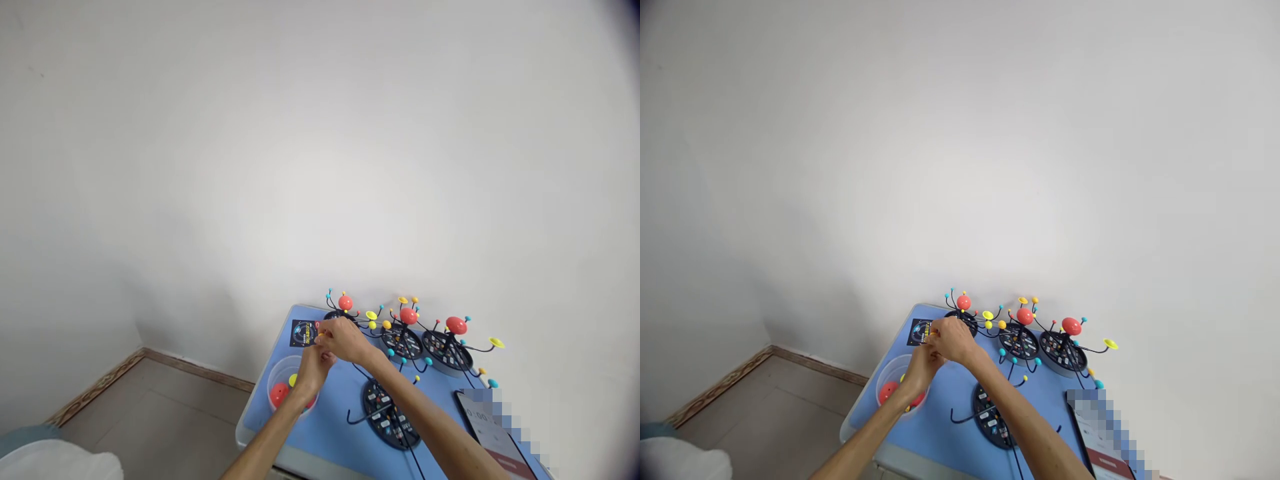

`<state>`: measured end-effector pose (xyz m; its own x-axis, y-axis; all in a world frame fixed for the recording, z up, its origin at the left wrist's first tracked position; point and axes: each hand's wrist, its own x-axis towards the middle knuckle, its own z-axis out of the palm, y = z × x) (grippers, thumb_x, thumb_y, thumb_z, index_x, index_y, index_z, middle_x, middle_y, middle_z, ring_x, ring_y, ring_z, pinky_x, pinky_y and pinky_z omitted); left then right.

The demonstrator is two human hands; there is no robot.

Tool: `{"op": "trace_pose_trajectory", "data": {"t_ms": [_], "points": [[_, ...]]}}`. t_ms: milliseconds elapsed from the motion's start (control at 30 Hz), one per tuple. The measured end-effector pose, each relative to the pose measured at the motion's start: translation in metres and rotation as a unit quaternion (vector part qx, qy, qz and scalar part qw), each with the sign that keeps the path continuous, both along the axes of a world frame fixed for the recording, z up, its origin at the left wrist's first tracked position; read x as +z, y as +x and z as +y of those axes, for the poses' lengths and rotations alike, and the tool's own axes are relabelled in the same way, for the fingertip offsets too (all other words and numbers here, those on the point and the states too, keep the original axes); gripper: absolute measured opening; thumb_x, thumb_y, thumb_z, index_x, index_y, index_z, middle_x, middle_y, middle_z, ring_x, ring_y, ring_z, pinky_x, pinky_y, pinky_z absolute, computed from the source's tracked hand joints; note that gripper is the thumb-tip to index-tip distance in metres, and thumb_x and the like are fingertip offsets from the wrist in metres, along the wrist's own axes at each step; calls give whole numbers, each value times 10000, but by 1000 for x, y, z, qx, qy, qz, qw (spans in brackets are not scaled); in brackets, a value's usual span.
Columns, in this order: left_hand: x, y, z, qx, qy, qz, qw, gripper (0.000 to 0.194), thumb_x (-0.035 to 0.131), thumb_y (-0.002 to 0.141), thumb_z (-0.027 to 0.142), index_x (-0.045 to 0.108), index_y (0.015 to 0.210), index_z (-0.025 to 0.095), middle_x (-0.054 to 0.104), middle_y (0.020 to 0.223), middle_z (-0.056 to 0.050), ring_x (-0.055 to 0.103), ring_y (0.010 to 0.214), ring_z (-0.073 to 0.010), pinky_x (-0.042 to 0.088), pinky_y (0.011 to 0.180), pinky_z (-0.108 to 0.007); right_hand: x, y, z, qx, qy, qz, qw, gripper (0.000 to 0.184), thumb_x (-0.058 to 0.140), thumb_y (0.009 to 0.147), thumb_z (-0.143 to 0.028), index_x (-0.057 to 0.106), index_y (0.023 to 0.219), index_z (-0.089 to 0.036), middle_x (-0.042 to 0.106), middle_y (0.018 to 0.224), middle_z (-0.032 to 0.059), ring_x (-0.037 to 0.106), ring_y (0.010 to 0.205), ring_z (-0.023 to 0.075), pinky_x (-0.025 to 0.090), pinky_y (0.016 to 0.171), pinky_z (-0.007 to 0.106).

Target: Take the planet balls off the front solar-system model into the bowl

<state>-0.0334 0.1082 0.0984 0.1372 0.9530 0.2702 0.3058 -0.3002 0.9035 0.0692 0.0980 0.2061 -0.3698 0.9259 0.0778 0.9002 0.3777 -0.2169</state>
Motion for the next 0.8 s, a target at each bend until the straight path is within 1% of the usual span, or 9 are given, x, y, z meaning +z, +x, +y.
{"op": "trace_pose_trajectory", "data": {"t_ms": [133, 167, 200, 267, 333, 467, 600, 700, 800], "points": [[4, -49, -24, 29, 29, -19, 999, 234, 509, 773, 295, 699, 718, 171, 685, 659, -8, 612, 663, -183, 464, 646, -294, -5, -20, 0, 22, -7, -7, 1000, 244, 497, 872, -191, 717, 977, -200, 746, 897, 45, 660, 827, 160, 354, 620, 231], [2, -62, -30, 53, 34, -25, 998, 275, 506, 796, 343, 725, 814, 177, 735, 753, -29, 648, 725, -205, 496, 694, -317, -9, -26, -1, 30, -8, -12, 999, 257, 498, 867, -172, 716, 1000, -201, 752, 919, 47, 670, 862, 165, 373, 646, 231], [0, -75, -36, 102, 50, -34, 993, 302, 517, 801, 387, 737, 860, 189, 763, 829, -47, 674, 768, -222, 520, 737, -342, -14, -33, -2, 38, -9, -19, 999, 265, 505, 863, -162, 714, 1023, -196, 757, 946, 56, 678, 897, 174, 391, 670, 234], [-9, -96, -46, 188, 81, -19, 979, 329, 519, 807, 443, 744, 868, 211, 776, 880, -67, 697, 808, -243, 543, 778, -381, -25, -47, -5, 51, -15, -39, 998, 259, 533, 861, -171, 709, 1050, -173, 761, 980, 90, 692, 934, 199, 423, 698, 246], [-20, -111, -52, 239, 123, 14, 963, 352, 506, 825, 479, 746, 865, 225, 775, 881, -77, 703, 827, -256, 557, 788, -408, -36, -63, -10, 61, -19, -65, 996, 240, 570, 865, -202, 710, 1049, -137, 759, 981, 139, 705, 932, 234, 455, 699, 267], [-48, -122, -53, 257, 209, 77, 940, 395, 462, 863, 498, 749, 909, 230, 772, 964, -89, 707, 921, -272, 561, 850, -440, -52, -92, -15, 86, -16, -116, 989, 232, 613, 869, -231, 718, 1015, -84, 743, 986, 215, 700, 990, 302, 511, 746, 328], [-72, -120, -45, 247, 217, 95, 940, 427, 438, 876, 513, 744, 953, 225, 769, 1023, -85, 711, 966, -264, 577, 841, -403, -57, -100, -14, 93, -12, -141, 986, 168, 636, 827, -184, 725, 935, -92, 753, 914, 201, 721, 930, 304, 540, 743, 347], [-80, -119, -41, 251, 216, 109, 937, 459, 421, 871, 539, 741, 955, 222, 768, 1034, -83, 712, 973, -272, 581, 834, -402, -48, -88, -18, 84, -2, -146, 986, 200, 650, 822, -232, 720, 958, -104, 753, 922, 195, 725, 903, 304, 545, 719, 353], [-75, -118, -46, 281, 225, 125, 925, 479, 399, 867, 574, 742, 937, 247, 770, 1017, -56, 714, 954, -272, 589, 799, -395, -28, -56, -30, 67, 10, -123, 990, 245, 598, 877, -300, 714, 1013, -133, 754, 977, 170, 717, 927, 285, 521, 690, 326]]}}
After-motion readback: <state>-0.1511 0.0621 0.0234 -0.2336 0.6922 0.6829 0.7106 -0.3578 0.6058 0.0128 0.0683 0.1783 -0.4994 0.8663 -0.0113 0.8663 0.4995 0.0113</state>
